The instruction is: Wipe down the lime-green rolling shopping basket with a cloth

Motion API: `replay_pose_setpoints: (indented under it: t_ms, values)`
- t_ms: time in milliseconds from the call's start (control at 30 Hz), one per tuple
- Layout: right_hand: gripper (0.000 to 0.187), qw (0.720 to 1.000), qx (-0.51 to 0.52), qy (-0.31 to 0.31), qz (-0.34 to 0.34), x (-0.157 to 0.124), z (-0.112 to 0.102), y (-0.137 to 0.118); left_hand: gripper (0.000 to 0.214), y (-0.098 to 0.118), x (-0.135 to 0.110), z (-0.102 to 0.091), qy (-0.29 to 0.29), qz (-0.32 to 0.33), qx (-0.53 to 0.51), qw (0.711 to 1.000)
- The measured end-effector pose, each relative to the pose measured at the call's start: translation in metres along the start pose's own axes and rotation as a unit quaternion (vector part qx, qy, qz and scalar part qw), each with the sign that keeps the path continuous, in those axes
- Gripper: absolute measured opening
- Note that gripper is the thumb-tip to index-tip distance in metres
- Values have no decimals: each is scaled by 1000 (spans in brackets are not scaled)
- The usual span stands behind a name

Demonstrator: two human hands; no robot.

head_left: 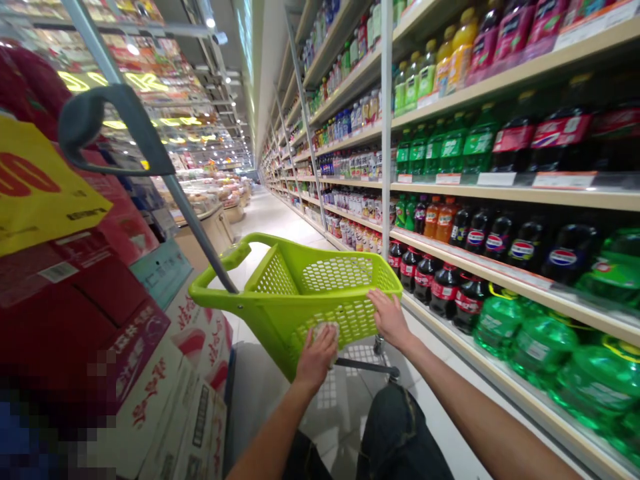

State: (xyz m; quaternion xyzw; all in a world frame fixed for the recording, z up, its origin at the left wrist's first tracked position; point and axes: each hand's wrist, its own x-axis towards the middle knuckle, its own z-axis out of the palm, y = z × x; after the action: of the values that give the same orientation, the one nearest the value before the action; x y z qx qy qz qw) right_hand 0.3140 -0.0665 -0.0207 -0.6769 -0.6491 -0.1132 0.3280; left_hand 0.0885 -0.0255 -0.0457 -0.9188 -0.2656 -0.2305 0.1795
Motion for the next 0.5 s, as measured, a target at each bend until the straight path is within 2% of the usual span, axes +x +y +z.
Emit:
replay_pose_setpoints:
  t_ms: [133,200,300,367,433,500]
  values:
    - [52,998,0,50,33,2,-4,12,35,5,33,-9,37,-17,10,999]
    - [52,997,2,61,45,3,-6,16,34,6,45,-6,25,8,14,1000]
    - [53,997,7,52,49,-3,-8,22,26,13,39,9,-18,65,12,998]
    - [53,997,13,45,54,-10,-10,27,24,20,35,15,-22,83,3,996]
    - [51,997,18,50,63,-16,-13,33,26,29,44,13,5,78,-13,997]
    - [51,994,21,71,75,-20,-16,40,30,38,63,7,46,56,-25,997]
